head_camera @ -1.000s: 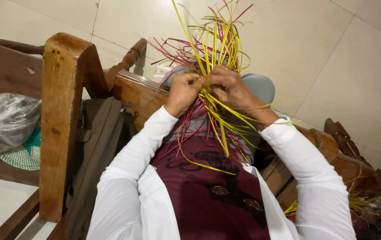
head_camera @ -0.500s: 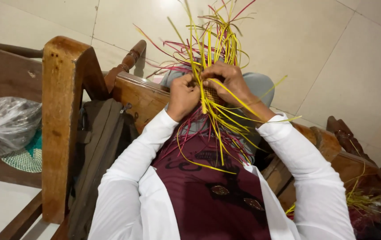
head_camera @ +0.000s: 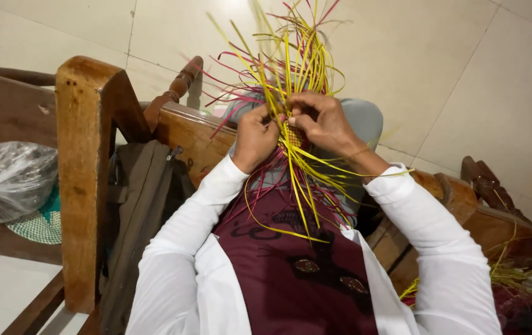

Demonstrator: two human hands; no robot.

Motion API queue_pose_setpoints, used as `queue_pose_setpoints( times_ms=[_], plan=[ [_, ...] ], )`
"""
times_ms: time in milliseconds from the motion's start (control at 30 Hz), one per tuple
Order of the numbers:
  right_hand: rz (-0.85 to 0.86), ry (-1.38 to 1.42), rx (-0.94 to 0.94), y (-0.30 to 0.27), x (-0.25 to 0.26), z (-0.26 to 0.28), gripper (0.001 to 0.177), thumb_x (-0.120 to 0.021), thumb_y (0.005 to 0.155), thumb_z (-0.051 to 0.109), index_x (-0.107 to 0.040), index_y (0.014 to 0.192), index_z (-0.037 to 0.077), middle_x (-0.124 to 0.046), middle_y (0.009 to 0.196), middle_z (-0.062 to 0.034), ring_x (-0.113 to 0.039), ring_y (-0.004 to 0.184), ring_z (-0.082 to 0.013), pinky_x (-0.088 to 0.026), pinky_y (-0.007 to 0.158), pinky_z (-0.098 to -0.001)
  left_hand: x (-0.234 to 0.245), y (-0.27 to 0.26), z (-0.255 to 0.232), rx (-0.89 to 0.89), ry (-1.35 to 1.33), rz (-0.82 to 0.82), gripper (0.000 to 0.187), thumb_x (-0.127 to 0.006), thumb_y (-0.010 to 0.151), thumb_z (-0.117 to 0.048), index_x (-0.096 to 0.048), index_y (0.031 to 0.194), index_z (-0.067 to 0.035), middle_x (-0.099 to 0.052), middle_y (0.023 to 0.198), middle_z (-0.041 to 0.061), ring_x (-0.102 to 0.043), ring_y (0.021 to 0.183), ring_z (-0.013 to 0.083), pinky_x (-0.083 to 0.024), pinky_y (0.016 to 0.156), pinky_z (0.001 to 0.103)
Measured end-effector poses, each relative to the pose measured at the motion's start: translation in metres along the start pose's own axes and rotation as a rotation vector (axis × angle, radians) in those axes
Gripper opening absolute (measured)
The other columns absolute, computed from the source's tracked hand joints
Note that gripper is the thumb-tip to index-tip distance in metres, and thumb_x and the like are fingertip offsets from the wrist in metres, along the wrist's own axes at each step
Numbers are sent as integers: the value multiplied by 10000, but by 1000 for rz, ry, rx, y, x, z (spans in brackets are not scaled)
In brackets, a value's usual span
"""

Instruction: Weaving colorful plastic strips to create a patterned surface on a wooden chair frame.

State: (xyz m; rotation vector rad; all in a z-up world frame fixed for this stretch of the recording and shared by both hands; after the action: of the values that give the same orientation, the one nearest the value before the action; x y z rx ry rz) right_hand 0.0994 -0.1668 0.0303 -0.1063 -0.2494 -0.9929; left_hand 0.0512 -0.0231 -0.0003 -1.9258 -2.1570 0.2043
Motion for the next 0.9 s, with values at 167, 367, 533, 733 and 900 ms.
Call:
queue_pose_setpoints(
  times_ms=[167, 367, 533, 733, 900],
  plan=[
    [45, -59, 47, -7, -4, 24, 170, -685, 754, -103, -719, 840, 39, -620, 740, -145, -627, 732, -326, -497, 692, -406, -2, 9, 26, 77, -31, 26, 88, -652, 821, -110, -739, 816, -103, -696, 683, 42, -627, 662, 106, -511, 631, 257],
    [-89, 27, -184, -18, -5, -4, 195, -666, 764, -89, -712, 916, 23, -640, 742, -120, -593, 694, -207, -487, 655, -339, -6, 9, 2, 107, -60, 47, 39, -709, 801, -108, -734, 810, -79, -679, 681, 45, -595, 663, 109, -506, 613, 249],
    [-141, 42, -226, -17, -1, -8, 284, -747, 724, -24, -729, 988, 81, -658, 759, -46, -600, 701, -131, -482, 633, -273, -7, 7, 9, 29, -60, 28, 37, -746, 798, -100, -741, 819, -70, -702, 705, 83, -634, 704, 126, -528, 643, 265],
    [-26, -54, -58, -23, -12, 12, 178, -711, 741, -97, -737, 803, 68, -651, 770, -119, -639, 736, -288, -491, 696, -352, -9, 12, 20, 196, -165, 51, 71, -682, 829, -98, -731, 791, -62, -646, 644, 22, -562, 569, 98, -485, 549, 234],
    [-217, 85, -313, -30, -5, -20, 201, -739, 733, -43, -678, 900, 52, -626, 765, -12, -564, 770, -115, -458, 716, -265, -4, 4, 5, 225, -236, 77, 50, -678, 827, -82, -714, 800, -60, -650, 684, 25, -563, 621, 101, -489, 583, 230]
  ],
)
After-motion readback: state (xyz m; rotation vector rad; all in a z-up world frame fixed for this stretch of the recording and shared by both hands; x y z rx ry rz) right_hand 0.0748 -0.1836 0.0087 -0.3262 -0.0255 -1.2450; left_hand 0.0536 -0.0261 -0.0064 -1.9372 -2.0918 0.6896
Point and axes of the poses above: each hand's wrist, its own y-axis towards the middle knuckle, its own x-axis out of the back of the hand, z = x × y, the point moved 5 cm from there along y, towards the middle knuckle
